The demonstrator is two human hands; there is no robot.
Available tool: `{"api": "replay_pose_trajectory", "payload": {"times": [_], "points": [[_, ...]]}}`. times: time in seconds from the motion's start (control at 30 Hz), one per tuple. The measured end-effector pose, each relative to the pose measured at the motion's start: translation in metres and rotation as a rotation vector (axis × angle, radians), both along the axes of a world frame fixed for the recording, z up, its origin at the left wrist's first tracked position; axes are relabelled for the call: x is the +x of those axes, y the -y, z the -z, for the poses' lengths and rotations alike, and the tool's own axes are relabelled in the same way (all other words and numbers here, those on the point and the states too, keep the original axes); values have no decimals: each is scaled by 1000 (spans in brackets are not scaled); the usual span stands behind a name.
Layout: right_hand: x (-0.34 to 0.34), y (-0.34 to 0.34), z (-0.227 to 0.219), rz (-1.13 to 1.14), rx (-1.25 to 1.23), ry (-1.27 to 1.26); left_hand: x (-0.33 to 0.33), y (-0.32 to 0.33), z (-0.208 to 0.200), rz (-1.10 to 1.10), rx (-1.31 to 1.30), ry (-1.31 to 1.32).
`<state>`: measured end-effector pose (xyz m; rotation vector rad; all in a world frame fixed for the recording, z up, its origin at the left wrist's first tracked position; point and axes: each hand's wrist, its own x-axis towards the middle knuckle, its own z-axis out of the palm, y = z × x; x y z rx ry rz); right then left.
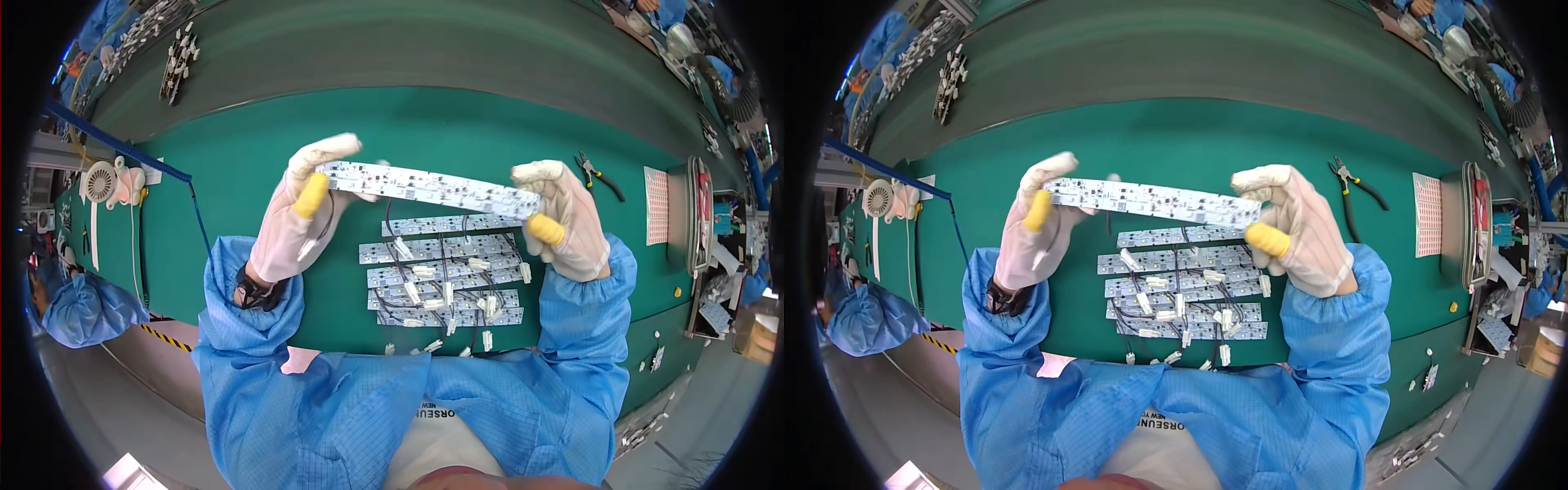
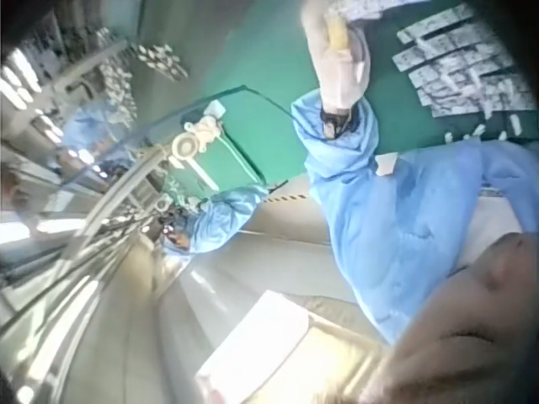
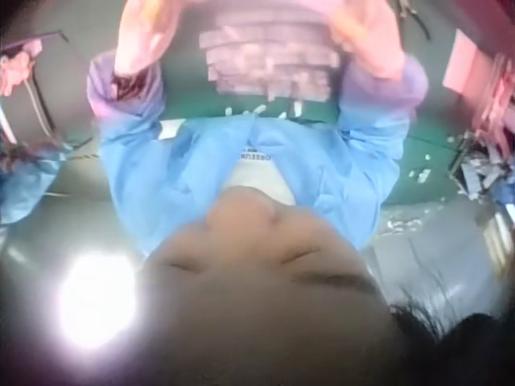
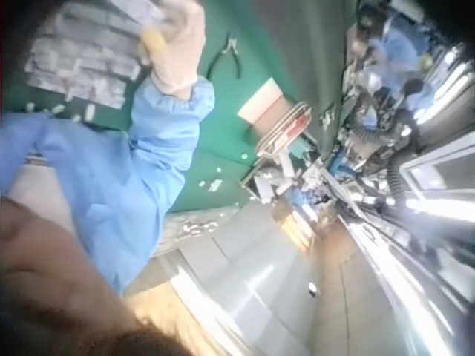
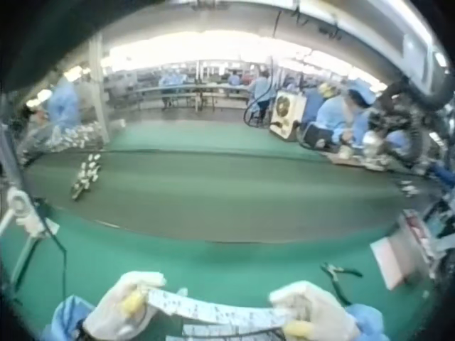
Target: The recorder is manually assembling or inspecting strips of LED circuit boards at a manufacturing workstation.
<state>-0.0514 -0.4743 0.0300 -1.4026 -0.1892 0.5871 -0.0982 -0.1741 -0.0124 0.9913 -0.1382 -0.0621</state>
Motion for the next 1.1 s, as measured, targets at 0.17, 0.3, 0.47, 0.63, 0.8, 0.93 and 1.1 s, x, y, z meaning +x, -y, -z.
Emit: {"api": "replay_pose_trajectory", "payload": {"times": [0.17, 0.3, 0.47, 0.63, 0.8, 0.93, 1.1], "points": [[16, 7, 18, -137, -439, 631, 17, -71, -25, -301, 771, 145], [12, 0, 24, -191, -992, 986, 24, -134, -16, -264, 1082, -200], [8, 5, 26, -288, -1091, 974, 23, -131, -13, -187, 759, -40], [4, -11, 12, -59, -454, 810, 22, -60, -27, 4, 242, -29], [5, -13, 13, 39, -338, 1212, 10, -8, -24, 98, 191, -45], [0, -7, 18, 97, -577, 1171, 5, -2, -19, 38, 215, -116], [-3, -6, 16, 88, -572, 1122, 5, -6, -21, 17, 518, -99]]}}
